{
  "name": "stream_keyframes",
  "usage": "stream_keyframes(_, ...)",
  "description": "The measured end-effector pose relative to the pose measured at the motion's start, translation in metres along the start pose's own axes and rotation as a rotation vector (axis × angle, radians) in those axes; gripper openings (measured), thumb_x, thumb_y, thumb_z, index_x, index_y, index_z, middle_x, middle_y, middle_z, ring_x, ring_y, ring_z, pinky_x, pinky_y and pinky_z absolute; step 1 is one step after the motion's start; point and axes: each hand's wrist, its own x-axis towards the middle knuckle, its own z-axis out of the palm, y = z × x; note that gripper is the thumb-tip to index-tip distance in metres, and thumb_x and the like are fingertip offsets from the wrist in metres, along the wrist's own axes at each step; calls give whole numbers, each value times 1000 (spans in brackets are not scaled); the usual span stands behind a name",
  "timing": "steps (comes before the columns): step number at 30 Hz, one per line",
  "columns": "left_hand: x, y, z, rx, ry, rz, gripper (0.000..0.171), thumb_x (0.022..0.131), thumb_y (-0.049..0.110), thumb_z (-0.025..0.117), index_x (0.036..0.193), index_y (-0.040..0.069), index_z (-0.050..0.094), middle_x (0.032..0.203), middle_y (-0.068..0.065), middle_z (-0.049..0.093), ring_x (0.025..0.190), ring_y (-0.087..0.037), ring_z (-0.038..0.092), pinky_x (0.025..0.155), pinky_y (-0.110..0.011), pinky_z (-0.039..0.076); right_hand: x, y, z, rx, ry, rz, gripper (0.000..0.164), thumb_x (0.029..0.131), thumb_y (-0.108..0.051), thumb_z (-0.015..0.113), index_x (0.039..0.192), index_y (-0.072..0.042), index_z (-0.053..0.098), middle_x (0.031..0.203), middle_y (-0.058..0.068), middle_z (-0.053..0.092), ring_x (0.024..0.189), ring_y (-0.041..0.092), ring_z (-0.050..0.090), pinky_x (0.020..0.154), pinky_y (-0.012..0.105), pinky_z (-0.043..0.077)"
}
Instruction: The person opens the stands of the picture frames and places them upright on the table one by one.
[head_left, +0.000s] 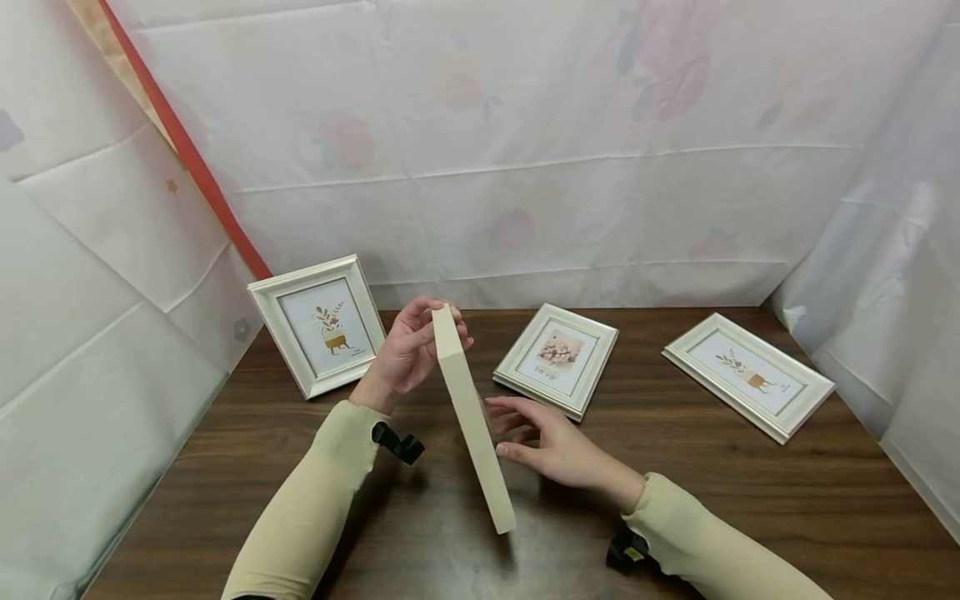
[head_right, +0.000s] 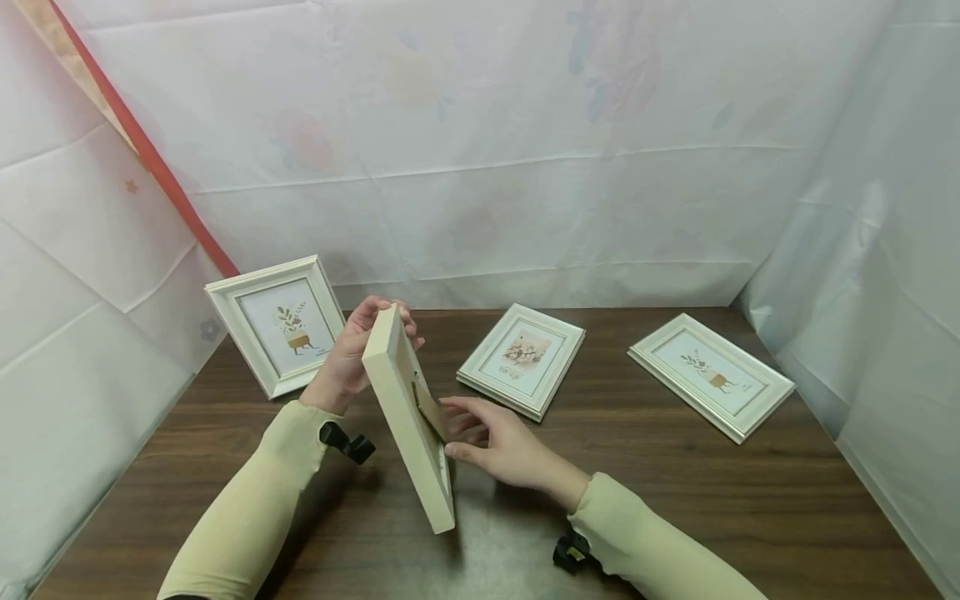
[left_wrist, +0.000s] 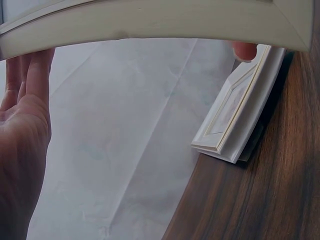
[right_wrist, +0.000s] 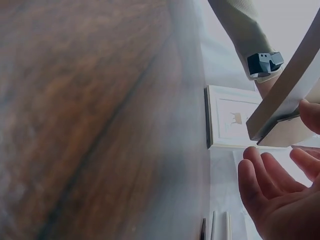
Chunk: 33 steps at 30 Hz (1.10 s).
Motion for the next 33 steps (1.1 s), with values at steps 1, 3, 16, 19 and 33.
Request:
stream_keyframes(1,0,0,0,2,2,0,25,101,1,48,116,10,67,114,-13,63,103,-25,67,95,-46,52,0,-1,0,0,-3,7,56,93,-15,73,143,-9,49,123,6,64,109,27,64,88,40,54)
stream_keyframes(3,0,1,1,7,5,0,25,101,1,49,116,10,67,114,-12,63,103,-25,67,95,-46,52,1,-2,0,-1,-9,22,54,93,-15,72,142,-9,50,120,6,65,107,25,65,86,39,55)
stream_keyframes(16,0,-1,0,20,1,-6,23,100,2,51,116,10,67,114,-12,64,103,-24,67,94,-46,52,0,-2,-2,-39,30,25,50,93,-13,73,138,-8,54,116,7,63,101,23,65,85,42,54)
stream_keyframes(19,0,-1,-1,23,-1,-8,24,100,2,51,116,10,67,115,-12,64,103,-24,67,94,-46,52,-2,0,-6,-57,35,21,48,93,-15,72,137,-9,55,114,6,63,101,23,64,85,41,54)
stream_keyframes(33,-3,2,-1,76,18,-29,23,100,0,53,115,11,67,114,-13,62,102,-25,66,91,-44,54,-8,-3,-28,-122,99,18,46,88,-14,78,131,-10,61,108,1,62,99,19,60,82,38,54)
